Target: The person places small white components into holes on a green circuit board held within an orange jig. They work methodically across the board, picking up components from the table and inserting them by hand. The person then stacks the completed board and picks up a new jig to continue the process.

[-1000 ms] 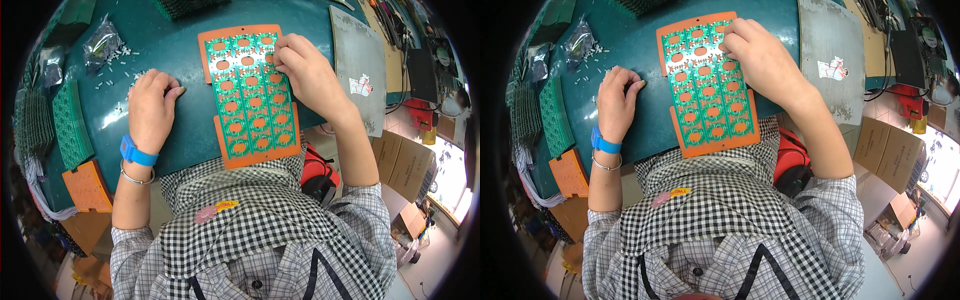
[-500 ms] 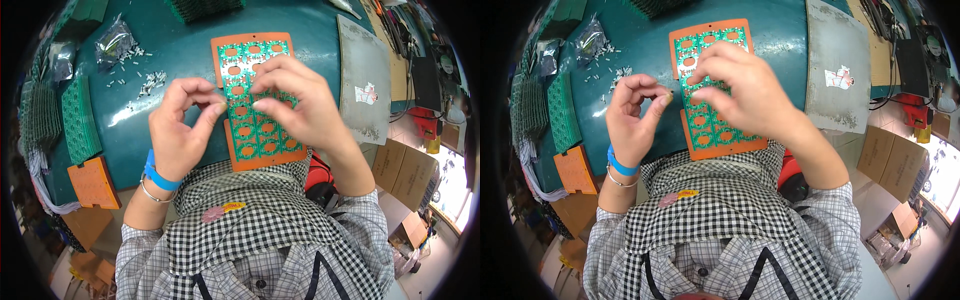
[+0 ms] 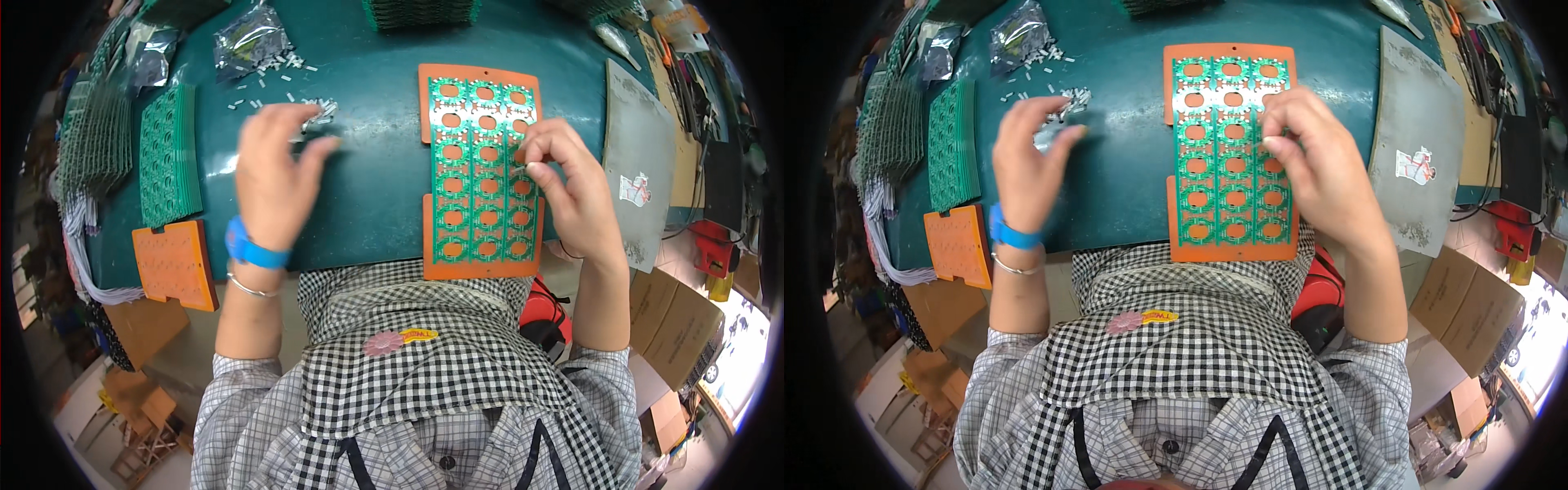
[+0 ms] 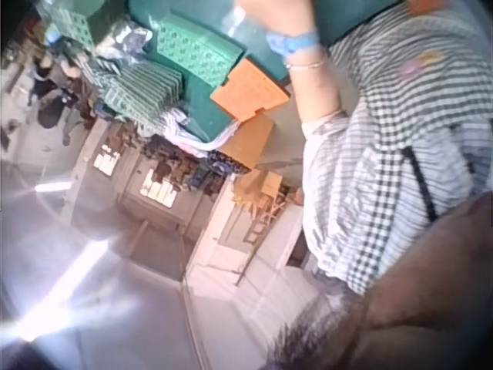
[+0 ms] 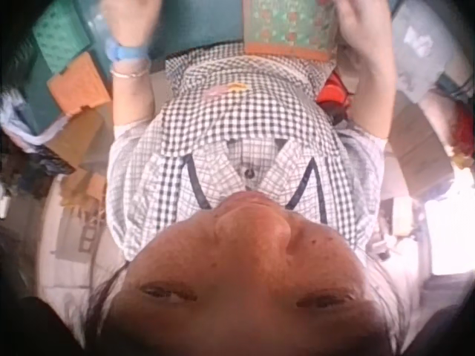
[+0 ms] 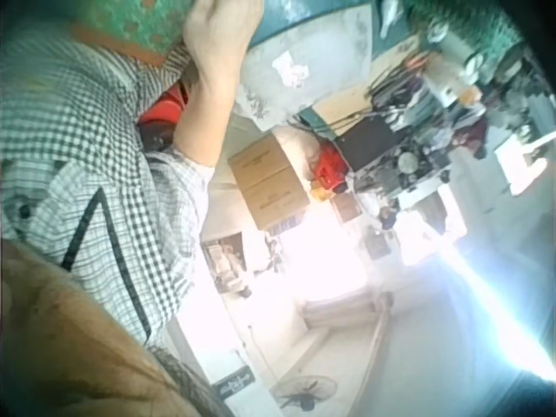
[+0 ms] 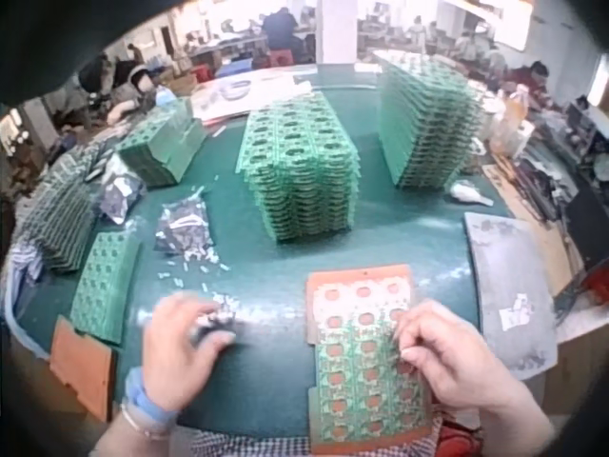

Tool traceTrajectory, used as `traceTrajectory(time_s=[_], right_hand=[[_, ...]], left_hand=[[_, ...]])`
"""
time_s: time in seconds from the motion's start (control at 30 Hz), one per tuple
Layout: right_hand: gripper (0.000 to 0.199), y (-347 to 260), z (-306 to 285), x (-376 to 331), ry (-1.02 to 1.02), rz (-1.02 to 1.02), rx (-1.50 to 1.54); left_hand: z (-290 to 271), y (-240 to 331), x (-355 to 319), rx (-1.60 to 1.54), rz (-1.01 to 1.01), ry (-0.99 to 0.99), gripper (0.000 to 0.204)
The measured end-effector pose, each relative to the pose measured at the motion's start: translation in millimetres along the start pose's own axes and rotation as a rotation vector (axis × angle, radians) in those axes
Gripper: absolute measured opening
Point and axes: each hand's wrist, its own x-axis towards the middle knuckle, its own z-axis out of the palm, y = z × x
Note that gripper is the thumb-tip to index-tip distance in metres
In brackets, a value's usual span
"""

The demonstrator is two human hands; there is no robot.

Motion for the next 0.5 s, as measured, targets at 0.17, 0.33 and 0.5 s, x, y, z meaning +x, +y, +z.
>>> traceTrajectory(time_s=[0.17, 0.33, 0.5], right_hand=[[0.011, 30, -15, -6, 0.007, 0.027, -0.134], [0.015, 37, -17, -11, -0.043, -0.018, -0.179], [0.014, 35, -16, -13, -0.047, -0.004, -0.186]], left_hand=[[12, -50, 3, 0.097, -0.107, -0.092, 0.020], [19, -38, 11, 0.009, -0.029, -0.060, 0.013], [23, -35, 10, -0.280, -0.279, -0.031, 0.010]])
